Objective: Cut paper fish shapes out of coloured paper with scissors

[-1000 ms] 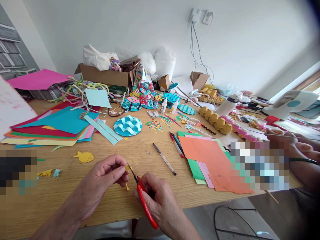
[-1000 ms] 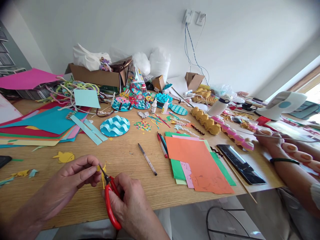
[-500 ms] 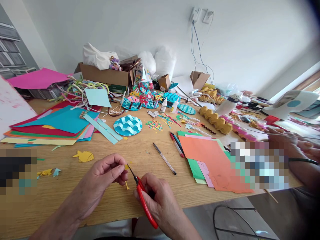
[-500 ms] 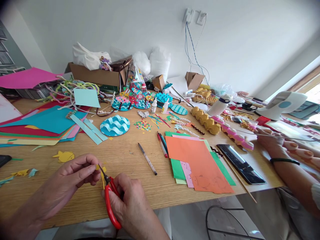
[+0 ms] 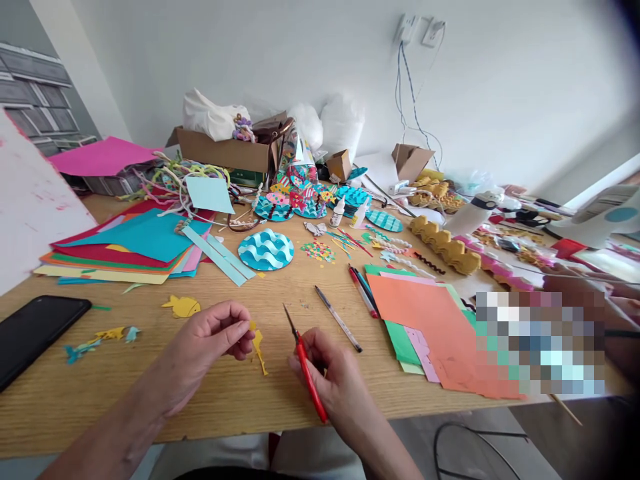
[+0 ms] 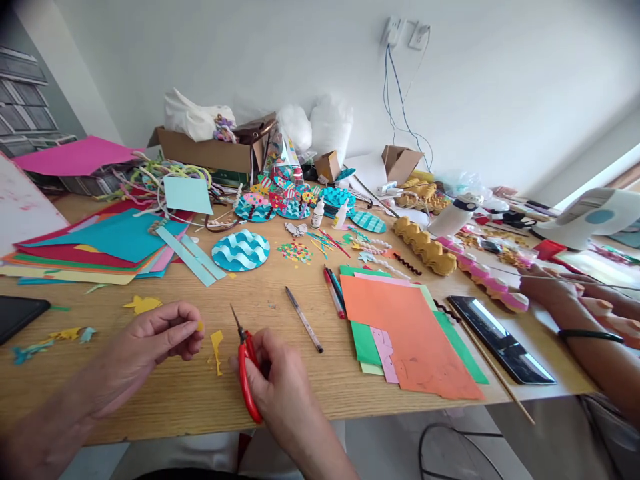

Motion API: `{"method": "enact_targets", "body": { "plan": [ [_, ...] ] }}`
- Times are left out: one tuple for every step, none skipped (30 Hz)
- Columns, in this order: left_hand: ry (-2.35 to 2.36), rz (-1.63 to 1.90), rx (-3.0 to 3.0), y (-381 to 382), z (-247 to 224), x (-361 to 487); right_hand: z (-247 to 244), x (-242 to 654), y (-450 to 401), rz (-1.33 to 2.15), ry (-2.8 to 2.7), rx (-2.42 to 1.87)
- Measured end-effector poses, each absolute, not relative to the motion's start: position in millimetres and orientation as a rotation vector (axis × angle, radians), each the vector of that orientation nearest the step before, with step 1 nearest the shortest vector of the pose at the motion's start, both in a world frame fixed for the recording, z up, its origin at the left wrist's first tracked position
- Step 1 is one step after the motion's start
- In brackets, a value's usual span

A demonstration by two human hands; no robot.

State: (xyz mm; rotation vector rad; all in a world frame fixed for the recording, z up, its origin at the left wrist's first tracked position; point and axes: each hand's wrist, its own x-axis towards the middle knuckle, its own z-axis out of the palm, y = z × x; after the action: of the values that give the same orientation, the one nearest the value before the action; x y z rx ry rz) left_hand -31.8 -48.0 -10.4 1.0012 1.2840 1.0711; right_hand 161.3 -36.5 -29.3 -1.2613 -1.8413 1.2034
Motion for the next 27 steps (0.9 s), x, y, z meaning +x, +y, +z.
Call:
{"method": "enact_targets", "body": {
  "plan": [
    [1.280, 1.059, 1.009, -47.3, -10.4, -31.2, -28.2, 160.1, -34.9, 1.237, -1.791, -1.250],
    [1.276, 1.047, 1.023, -46.0, -10.4, -30.8, -27.5, 158.8, -33.6, 1.269, -1.742, -1.242],
    [1.278, 1.035, 1.039, -44.1, -10.4, -30.6, -27.1, 157.4, -32.5, 1.298, -1.698, -1.238],
    [1.283, 1.018, 1.059, -41.3, -10.3, -30.6, -27.2, 156.1, -31.6, 1.316, -1.665, -1.234],
    [1.290, 0.995, 1.085, -37.6, -9.8, -30.6, -27.7, 155.0, -31.0, 1.324, -1.645, -1.230],
    [1.294, 0.962, 1.121, -32.7, -8.8, -30.4, -28.6, 154.2, -30.7, 1.327, -1.636, -1.224],
    [1.297, 0.919, 1.174, -26.8, -7.2, -29.9, -29.9, 153.8, -30.6, 1.322, -1.637, -1.218],
    [1.296, 0.873, 1.237, -19.6, -5.0, -28.9, -31.3, 153.8, -30.7, 1.309, -1.644, -1.214],
    [1.291, 0.829, 1.305, -11.4, -2.2, -27.1, -33.0, 154.4, -31.2, 1.288, -1.653, -1.212],
    [1.289, 0.794, 1.370, -2.0, 0.7, -24.6, -34.8, 155.4, -31.9, 1.263, -1.655, -1.212],
    [1.287, 0.772, 1.420, 8.4, 3.5, -21.3, -36.7, 156.9, -32.9, 1.238, -1.645, -1.215],
    [1.286, 0.759, 1.456, 19.9, 5.9, -17.3, -38.7, 158.8, -33.9, 1.217, -1.630, -1.224],
    [1.288, 0.747, 1.487, 32.3, 7.4, -12.7, -40.9, 161.1, -35.0, 1.211, -1.602, -1.237],
    [1.292, 0.728, 1.515, 45.3, 8.0, -7.6, -43.2, 163.6, -36.0, 1.211, -1.574, -1.251],
    [1.301, 0.709, 1.540, 58.5, 7.6, -2.2, -45.6, 166.4, -36.9, 1.218, -1.556, -1.270],
    [1.310, 0.687, 1.560, 71.5, 6.2, 3.4, -48.3, 169.1, -37.8, 1.223, -1.533, -1.281],
    [1.319, 0.663, 1.571, 83.8, 4.3, 9.0, -51.3, 171.8, -38.6, 1.230, -1.509, -1.286],
    [1.324, 0.639, 1.577, 94.7, 2.0, 14.4, -54.5, 174.3, -39.5, 1.239, -1.480, -1.281],
    [1.326, 0.617, 1.577, 103.7, -0.3, 19.5, -57.8, 176.6, -40.4, 1.250, -1.445, -1.264],
    [1.324, 0.601, 1.572, 110.4, -2.1, 24.1, -61.2, 178.6, -41.3, 1.268, -1.412, -1.243],
    [1.319, 0.592, 1.563, 114.7, -3.4, 28.0, -64.2, 180.5, -42.1, 1.286, -1.382, -1.219],
    [1.310, 0.592, 1.549, 116.3, -4.0, 31.2, -66.7, 182.4, -42.6, 1.307, -1.355, -1.190],
    [1.297, 0.599, 1.533, 115.6, -3.8, 33.5, -68.3, 184.3, -42.7, 1.336, -1.327, -1.157],
    [1.281, 0.609, 1.513, 112.7, -3.0, 35.1, -68.8, 186.3, -42.1, 1.371, -1.292, -1.118],
    [1.262, 0.618, 1.490, 108.2, -1.7, 35.9, -68.0, 188.6, -40.8, 1.409, -1.244, -1.079],
    [1.239, 0.619, 1.464, 102.5, 0.0, 36.1, -65.9, 191.2, -38.6, 1.440, -1.188, -1.047],
    [1.216, 0.612, 1.437, 96.1, 1.9, 35.9, -62.5, 193.8, -35.5, 1.459, -1.135, -1.026]
  ]
}}
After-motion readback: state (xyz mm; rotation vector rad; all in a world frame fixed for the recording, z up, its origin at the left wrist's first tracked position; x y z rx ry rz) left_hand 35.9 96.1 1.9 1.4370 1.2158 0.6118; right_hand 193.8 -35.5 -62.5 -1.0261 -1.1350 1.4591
